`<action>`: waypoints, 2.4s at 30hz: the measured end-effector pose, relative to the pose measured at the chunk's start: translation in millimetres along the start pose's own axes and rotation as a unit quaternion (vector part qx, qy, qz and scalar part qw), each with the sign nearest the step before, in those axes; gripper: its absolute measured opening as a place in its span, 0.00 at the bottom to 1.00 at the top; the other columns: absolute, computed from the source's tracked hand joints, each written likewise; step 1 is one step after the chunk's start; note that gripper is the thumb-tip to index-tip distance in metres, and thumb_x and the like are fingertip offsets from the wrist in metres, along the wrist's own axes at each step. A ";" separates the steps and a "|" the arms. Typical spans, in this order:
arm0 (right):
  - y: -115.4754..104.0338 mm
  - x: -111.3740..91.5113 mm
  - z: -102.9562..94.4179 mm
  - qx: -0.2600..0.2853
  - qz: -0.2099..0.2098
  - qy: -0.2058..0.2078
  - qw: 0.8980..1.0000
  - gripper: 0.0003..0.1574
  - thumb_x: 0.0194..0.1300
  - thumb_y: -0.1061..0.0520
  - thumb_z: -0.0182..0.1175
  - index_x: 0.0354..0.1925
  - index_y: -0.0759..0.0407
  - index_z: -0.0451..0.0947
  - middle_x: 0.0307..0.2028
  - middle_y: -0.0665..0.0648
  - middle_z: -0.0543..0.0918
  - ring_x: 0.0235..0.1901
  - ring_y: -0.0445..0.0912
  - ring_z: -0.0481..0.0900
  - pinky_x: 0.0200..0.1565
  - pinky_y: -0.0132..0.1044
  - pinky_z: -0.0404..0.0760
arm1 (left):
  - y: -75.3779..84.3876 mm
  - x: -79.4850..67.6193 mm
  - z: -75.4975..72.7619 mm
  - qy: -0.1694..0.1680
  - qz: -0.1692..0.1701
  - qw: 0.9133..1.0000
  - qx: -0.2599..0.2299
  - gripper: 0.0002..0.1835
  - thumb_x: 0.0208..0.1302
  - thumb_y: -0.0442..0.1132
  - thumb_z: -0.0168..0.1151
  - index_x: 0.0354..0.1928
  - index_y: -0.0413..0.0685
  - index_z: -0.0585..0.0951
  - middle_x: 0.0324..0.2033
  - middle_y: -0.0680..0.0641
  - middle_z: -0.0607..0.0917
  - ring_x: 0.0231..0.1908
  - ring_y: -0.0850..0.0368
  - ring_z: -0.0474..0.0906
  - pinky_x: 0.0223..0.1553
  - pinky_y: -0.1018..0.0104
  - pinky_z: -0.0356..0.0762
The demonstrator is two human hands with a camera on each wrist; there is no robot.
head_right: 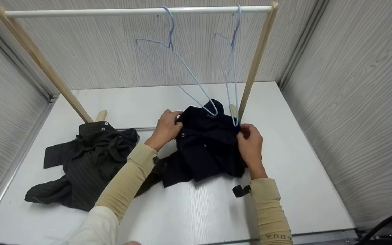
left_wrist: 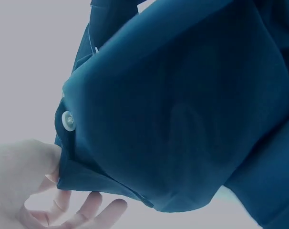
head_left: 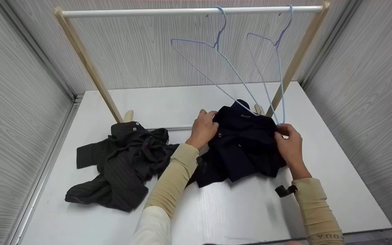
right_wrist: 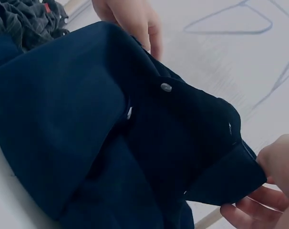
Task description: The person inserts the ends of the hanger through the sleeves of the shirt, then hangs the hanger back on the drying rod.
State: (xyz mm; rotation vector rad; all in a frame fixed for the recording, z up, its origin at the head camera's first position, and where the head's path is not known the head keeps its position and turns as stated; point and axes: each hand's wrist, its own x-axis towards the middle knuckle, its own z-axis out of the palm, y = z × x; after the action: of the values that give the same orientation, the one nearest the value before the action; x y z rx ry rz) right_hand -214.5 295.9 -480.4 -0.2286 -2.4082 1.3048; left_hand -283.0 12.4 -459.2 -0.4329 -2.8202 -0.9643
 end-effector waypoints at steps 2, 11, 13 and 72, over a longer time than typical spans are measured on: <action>-4.1 -1.2 -0.5 0.004 -0.007 -0.005 1.000 0.18 0.66 0.64 0.56 0.53 0.63 0.78 0.48 0.62 0.84 0.46 0.44 0.79 0.48 0.28 0.75 | -0.2 -1.7 -3.8 0.002 0.015 1.000 -0.006 0.22 0.64 0.31 0.56 0.60 0.46 0.80 0.47 0.40 0.79 0.42 0.46 0.79 0.48 0.55 0.80; -24.8 -13.3 -5.8 0.029 0.003 -0.058 0.998 0.23 0.66 0.67 0.55 0.58 0.67 0.75 0.52 0.67 0.82 0.44 0.39 0.77 0.49 0.23 0.70 | -5.1 -14.3 -18.4 -0.019 0.040 0.998 -0.046 0.25 0.65 0.27 0.52 0.63 0.46 0.77 0.39 0.39 0.86 0.26 0.53 0.72 0.35 0.63 0.72; -33.2 -18.1 -9.6 0.030 0.000 -0.072 0.997 0.22 0.66 0.68 0.55 0.59 0.69 0.75 0.53 0.68 0.81 0.45 0.40 0.77 0.49 0.21 0.69 | -7.2 -19.6 -21.9 -0.021 0.044 0.997 -0.060 0.24 0.66 0.27 0.51 0.64 0.47 0.77 0.41 0.40 0.87 0.23 0.56 0.68 0.34 0.65 0.70; -88.7 20.9 -75.8 0.039 -0.125 -0.098 0.987 0.19 0.76 0.65 0.44 0.57 0.73 0.74 0.40 0.40 0.78 0.40 0.32 0.79 0.41 0.22 0.81 | -15.7 -67.7 -7.8 0.009 0.077 0.992 -0.103 0.25 0.63 0.30 0.56 0.64 0.42 0.77 0.58 0.39 0.83 0.56 0.46 0.80 0.55 0.57 0.79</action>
State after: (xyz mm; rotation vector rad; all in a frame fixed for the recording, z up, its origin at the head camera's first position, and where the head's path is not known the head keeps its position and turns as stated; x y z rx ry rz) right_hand -198.6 311.8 -364.0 0.2281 -2.4401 1.3529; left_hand -223.3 -19.6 -476.6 -0.6516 -2.6348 -1.2233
